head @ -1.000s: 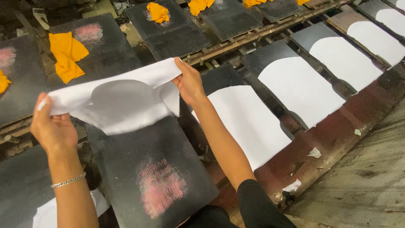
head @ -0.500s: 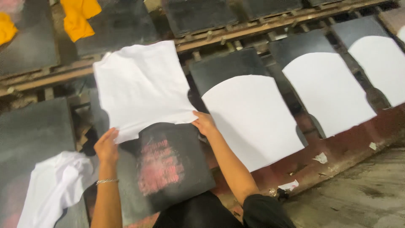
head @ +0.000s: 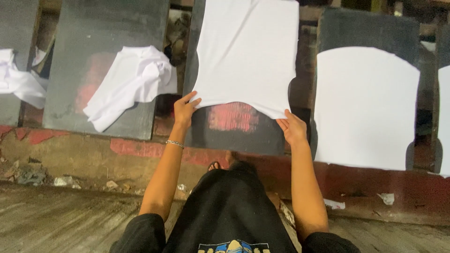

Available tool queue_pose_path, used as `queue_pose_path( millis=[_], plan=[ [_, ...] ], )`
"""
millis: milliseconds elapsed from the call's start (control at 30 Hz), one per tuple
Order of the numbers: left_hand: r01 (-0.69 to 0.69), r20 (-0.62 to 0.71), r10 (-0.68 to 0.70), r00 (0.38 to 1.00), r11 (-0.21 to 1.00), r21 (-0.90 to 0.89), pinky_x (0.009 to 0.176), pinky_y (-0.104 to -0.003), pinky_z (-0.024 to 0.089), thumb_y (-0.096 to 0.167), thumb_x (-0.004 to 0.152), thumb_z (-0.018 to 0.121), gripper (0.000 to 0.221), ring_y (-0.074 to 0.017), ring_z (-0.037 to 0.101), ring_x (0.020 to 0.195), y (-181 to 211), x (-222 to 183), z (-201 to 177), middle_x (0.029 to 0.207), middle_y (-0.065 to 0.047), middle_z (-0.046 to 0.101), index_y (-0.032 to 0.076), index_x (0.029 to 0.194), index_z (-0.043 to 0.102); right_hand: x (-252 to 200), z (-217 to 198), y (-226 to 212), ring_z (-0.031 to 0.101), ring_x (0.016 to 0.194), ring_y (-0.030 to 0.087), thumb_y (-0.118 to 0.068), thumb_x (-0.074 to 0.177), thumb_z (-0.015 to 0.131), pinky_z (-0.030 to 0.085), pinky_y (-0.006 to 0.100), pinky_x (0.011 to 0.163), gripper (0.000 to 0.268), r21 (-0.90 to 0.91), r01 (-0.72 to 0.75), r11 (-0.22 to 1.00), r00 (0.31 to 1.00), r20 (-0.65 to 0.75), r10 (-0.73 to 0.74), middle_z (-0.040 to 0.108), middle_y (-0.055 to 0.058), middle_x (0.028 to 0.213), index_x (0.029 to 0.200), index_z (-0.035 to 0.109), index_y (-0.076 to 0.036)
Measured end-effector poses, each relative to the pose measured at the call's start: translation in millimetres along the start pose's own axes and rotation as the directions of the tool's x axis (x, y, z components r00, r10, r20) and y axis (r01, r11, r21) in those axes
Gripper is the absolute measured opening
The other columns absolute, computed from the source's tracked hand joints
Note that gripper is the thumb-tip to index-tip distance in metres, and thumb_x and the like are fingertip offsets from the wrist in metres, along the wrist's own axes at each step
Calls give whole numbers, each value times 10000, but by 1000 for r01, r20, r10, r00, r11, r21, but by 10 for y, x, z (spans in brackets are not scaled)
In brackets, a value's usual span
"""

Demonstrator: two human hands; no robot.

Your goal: Placing and smoothing white fabric pieces onto boards in preparation for screen printing.

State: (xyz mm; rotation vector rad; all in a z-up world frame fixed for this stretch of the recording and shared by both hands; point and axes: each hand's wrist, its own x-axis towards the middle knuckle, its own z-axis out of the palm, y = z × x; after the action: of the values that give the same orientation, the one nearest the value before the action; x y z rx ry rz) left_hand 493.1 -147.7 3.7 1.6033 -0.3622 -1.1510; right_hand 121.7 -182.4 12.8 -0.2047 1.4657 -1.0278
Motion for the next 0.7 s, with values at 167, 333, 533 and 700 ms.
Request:
queue_pose_path(
  millis=[167, 333, 533, 700],
  plan=[
    [0, 10, 0, 1000, 1000, 31, 970, -389, 586, 18, 858, 830, 470, -365, 576, 1254, -212, -369, -452, 1414, -337, 504, 77, 1305, 700, -505, -223, 352, 714, 1038, 366, -175, 936, 807, 634, 462, 964, 452, -55, 19, 998, 1000, 3, -19, 520, 182, 944, 1219, 582, 96],
    [-6, 40, 4, 999, 998, 60, 937, -353, 599, 52, 855, 847, 474, -280, 583, 1209, -459, -741, -792, 1395, -302, 544, 101, 1305, 708, -728, -560, 705, 722, 1003, 370, -178, 929, 821, 649, 446, 935, 460, -48, 43, 998, 999, -8, -43, 491, 175, 923, 1209, 583, 98],
    [11, 42, -15, 999, 997, 81, 929, -318, 586, 97, 875, 847, 472, -229, 566, 1154, -467, -1229, -943, 1392, -313, 554, 95, 1322, 694, -1049, -755, 863, 746, 959, 376, -194, 935, 814, 647, 459, 920, 454, -48, 48, 998, 999, -10, -49, 506, 169, 871, 1219, 591, 81],
    [-8, 36, 7, 999, 1000, 12, 953, -349, 583, 61, 874, 846, 472, -235, 577, 1173, -578, -1358, -1062, 1396, -334, 554, 68, 1319, 686, -1247, -809, 967, 746, 935, 327, -213, 955, 785, 637, 425, 925, 470, -90, 38, 995, 999, 1, -38, 476, 134, 874, 1248, 558, 76]
  ],
)
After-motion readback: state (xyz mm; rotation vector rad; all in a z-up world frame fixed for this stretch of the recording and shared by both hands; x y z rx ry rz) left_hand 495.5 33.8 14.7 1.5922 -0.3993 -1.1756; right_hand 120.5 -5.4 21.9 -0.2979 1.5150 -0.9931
